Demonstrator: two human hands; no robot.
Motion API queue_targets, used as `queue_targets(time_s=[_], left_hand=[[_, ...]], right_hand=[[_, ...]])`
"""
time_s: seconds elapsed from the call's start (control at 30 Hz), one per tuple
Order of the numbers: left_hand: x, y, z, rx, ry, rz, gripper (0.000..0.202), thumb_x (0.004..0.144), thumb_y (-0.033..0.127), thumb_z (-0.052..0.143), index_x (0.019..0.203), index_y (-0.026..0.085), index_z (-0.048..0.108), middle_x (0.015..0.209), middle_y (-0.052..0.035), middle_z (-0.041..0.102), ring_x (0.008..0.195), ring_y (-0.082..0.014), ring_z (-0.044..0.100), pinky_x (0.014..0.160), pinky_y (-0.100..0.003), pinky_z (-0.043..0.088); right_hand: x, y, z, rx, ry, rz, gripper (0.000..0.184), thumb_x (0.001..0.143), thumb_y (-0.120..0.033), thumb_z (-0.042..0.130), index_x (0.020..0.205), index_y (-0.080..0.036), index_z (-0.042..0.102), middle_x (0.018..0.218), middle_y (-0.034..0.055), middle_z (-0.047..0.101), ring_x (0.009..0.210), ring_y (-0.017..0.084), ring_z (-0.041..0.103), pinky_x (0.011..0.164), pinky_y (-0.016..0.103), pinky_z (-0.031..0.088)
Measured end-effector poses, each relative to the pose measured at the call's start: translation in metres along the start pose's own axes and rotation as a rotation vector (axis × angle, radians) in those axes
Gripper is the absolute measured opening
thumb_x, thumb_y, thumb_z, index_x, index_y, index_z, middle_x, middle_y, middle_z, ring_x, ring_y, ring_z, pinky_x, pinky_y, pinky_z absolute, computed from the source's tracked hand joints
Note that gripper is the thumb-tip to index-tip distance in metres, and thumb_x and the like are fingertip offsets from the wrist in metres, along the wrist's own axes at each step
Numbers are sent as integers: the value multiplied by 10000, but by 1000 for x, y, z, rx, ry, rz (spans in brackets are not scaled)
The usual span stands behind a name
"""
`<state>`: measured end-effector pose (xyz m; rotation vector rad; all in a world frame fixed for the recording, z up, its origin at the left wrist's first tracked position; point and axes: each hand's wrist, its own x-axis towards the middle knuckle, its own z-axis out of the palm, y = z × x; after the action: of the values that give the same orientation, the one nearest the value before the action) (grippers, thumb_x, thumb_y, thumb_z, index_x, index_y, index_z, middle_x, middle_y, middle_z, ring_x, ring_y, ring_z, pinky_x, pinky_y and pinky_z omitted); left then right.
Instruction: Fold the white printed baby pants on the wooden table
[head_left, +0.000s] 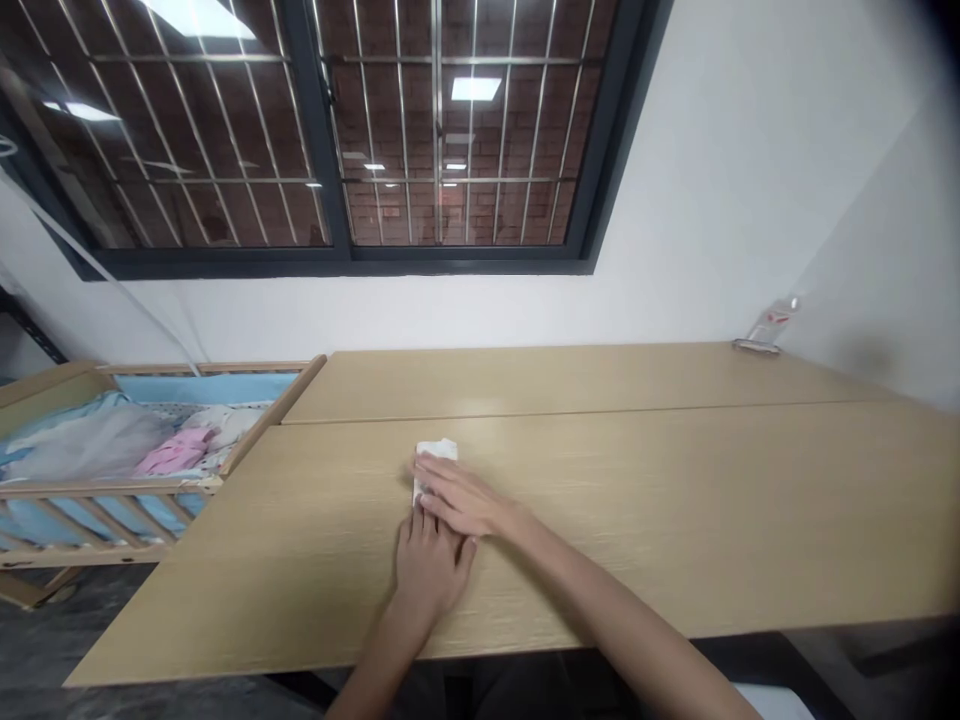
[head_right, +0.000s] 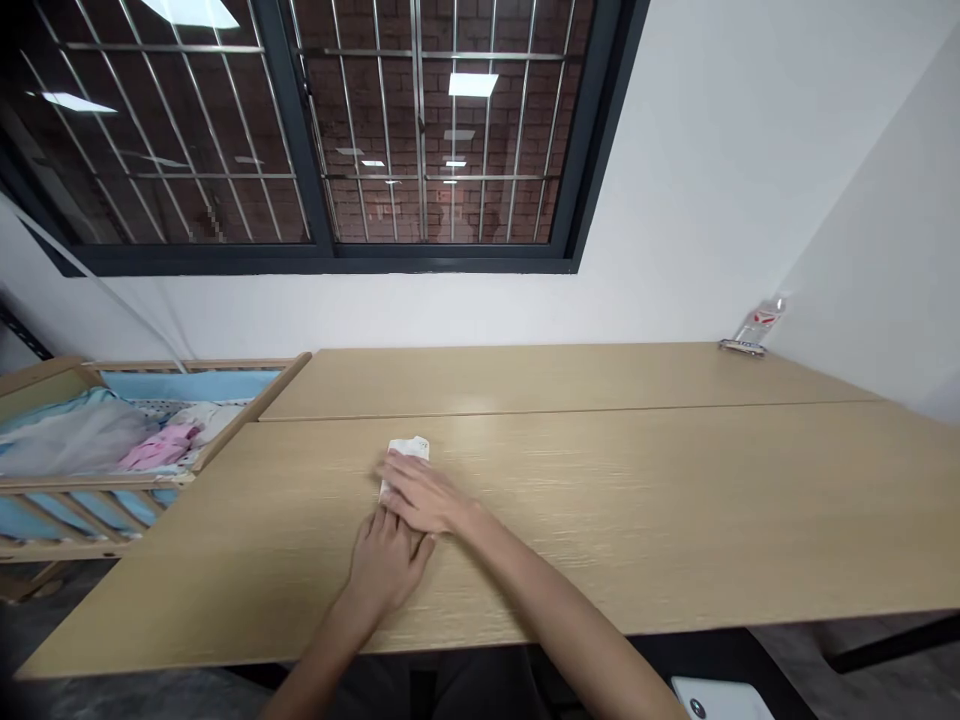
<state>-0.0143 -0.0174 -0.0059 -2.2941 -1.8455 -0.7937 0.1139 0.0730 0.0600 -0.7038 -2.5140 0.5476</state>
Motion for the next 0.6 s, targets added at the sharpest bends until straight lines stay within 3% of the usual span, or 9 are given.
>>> queue_targets(time_s=[0.17, 0.27, 0.43, 0.6], left_hand=[[-10, 8, 7, 27, 18, -23, 542, 973, 444, 449, 1364, 104, 607, 1366, -234, 612, 1321, -400, 500, 1072, -566, 403], [-9, 6, 6, 13, 54, -28, 612, 980, 474, 427, 1439, 82, 522, 1457, -250, 538, 1388, -395, 443, 1072, -561, 406], [-10, 5, 11, -9, 89, -51, 668, 971, 485, 445, 1541, 141, 394, 1548, -217, 452, 1424, -388, 414, 1085, -557, 393], [-11, 5, 15, -17, 84, -40, 672, 967, 477, 453, 1543, 138, 381, 1550, -221, 446, 1426, -394, 404, 1089, -562, 381]], right_hand=[[-5, 8, 11, 42, -197, 18, 501, 1068, -487, 360, 1553, -364, 386, 1621, -44, 357, 1526, 190, 285, 1282, 419, 164], [2, 33, 5, 51, -172, 43, 500, 1056, -490, 405, 1533, -341, 428, 1617, -34, 356, 1521, 194, 296, 1285, 411, 177], [21, 74, -5, 20, -89, 130, 528, 1030, -537, 450, 1512, -323, 470, 1607, -20, 379, 1517, 201, 305, 1289, 419, 171], [25, 86, 3, -18, -64, 129, 569, 1039, -552, 402, 1543, -288, 426, 1631, 1, 341, 1536, 199, 254, 1291, 421, 141]])
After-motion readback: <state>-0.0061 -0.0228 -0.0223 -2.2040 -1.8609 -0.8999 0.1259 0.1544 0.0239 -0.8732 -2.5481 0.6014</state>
